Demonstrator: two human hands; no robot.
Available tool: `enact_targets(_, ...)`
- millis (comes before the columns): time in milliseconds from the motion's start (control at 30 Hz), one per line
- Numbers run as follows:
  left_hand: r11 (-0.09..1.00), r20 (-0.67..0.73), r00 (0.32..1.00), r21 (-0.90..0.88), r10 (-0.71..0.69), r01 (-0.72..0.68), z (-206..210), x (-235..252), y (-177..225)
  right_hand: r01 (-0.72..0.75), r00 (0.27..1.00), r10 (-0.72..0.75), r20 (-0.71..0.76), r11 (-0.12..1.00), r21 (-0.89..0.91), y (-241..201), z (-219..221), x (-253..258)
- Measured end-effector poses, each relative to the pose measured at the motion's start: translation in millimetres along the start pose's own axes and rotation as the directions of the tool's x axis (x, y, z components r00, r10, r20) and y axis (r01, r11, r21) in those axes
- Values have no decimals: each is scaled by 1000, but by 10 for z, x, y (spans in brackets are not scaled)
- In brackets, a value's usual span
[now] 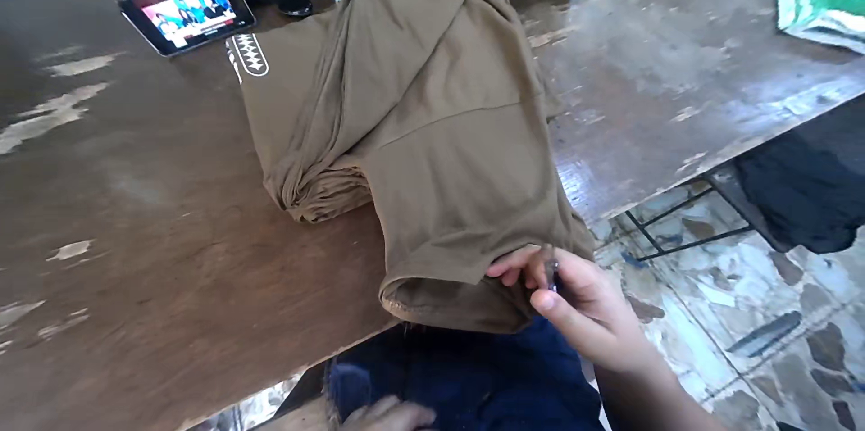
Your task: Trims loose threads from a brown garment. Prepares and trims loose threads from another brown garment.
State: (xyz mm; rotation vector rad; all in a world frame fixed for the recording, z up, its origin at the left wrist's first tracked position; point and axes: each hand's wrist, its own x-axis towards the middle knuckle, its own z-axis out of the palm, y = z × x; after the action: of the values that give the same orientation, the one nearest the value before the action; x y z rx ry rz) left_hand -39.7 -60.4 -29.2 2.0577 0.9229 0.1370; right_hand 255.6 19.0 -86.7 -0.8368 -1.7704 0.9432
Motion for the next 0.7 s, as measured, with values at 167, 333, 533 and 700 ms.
enact_targets(167,973,-535,813,152,230,-175,128,533,47,8,995,9,102,987,-163,-39,3,7)
enact_targets(333,951,-764,593,311,254,-8,311,982,-306,22,992,6,129,976,-215,-12,-18,-13)
enact_targets(533,965,-794,558,134,241,-227,336,866,-422,125,961,-27,277,931,-342,-17,-57,-25)
enact_targets(700,951,-832,518,38,200,-305,386,822,-413,216,925,24,379,787,-577,-79,-20,-53)
